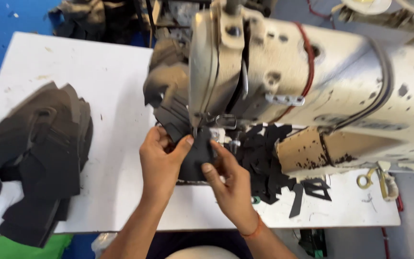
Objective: The person aligns black shoe parts under a sewing machine needle and sews them together. They repeatedly pick up parts, guide them through the machine, and trim excess material with scissors.
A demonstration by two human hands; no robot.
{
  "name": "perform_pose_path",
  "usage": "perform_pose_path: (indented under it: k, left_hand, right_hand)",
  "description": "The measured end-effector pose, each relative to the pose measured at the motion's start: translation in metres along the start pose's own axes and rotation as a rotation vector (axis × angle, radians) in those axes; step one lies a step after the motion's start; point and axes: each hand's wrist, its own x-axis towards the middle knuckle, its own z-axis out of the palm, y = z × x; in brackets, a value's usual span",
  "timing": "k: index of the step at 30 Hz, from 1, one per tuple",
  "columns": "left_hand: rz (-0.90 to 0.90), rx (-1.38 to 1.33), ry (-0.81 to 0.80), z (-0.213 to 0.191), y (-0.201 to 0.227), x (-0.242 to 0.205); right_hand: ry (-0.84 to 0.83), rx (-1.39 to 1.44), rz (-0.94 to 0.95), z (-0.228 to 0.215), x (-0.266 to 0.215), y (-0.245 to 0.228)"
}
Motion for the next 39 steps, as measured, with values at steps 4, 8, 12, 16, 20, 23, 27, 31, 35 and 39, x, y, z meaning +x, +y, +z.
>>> perform_pose_path:
  k: [4, 8, 12, 16, 20, 23, 27, 31, 35, 39]
  left_hand:
    - [-0.042, -0.012, 0.059, 0.009, 0.003, 0.006]
    - [-0.088, -0.035, 0.08, 0.013, -0.004, 0.019]
    - [-0.051, -0.075, 0.084, 0.02, 0.002, 0.03]
    - [-0.075, -0.049, 0.084, 0.016, 0.007, 0.033]
    - [-0.035, 0.037, 0.02, 0.006, 0.002, 0.036]
    - [-0.011, 0.203, -0.032, 0.004, 0.011, 0.043]
    - [0.69, 0.773, 0.204, 0.005, 0.035, 0.058]
    - [0.974, 1.12, -0.055, -0.016, 0.039, 0.102]
    - [0.466, 0.818, -0.769, -0.031, 0.031, 0.076]
    - [-0.141, 0.508, -0.392, -0.028, 0.002, 0.029]
  right_hand:
    - [-0.029, 0.22, 0.027, 0.009, -0.002, 0.02]
    - [-0.027, 0.256, 0.043, 0.01, 0.011, 0.027]
    - [0.002, 0.087, -0.052, 0.008, 0.027, 0.026]
    - [-0.014, 0.038, -0.104, 0.009, 0.028, 0.028]
    - [0.028, -0.031, -0.216, 0.014, 0.025, 0.035]
    - [0.056, -0.064, -0.317, 0.016, 0.024, 0.037]
    - [0.03, 0.028, -0.357, 0.012, 0.025, 0.031]
    - [-0.165, -0.008, 0.197, -0.033, 0.058, 0.005]
    - [-0.105, -0.363, 0.071, -0.062, 0.074, 0.006]
    - [0.159, -0.486, -0.495, -0.031, 0.03, -0.032]
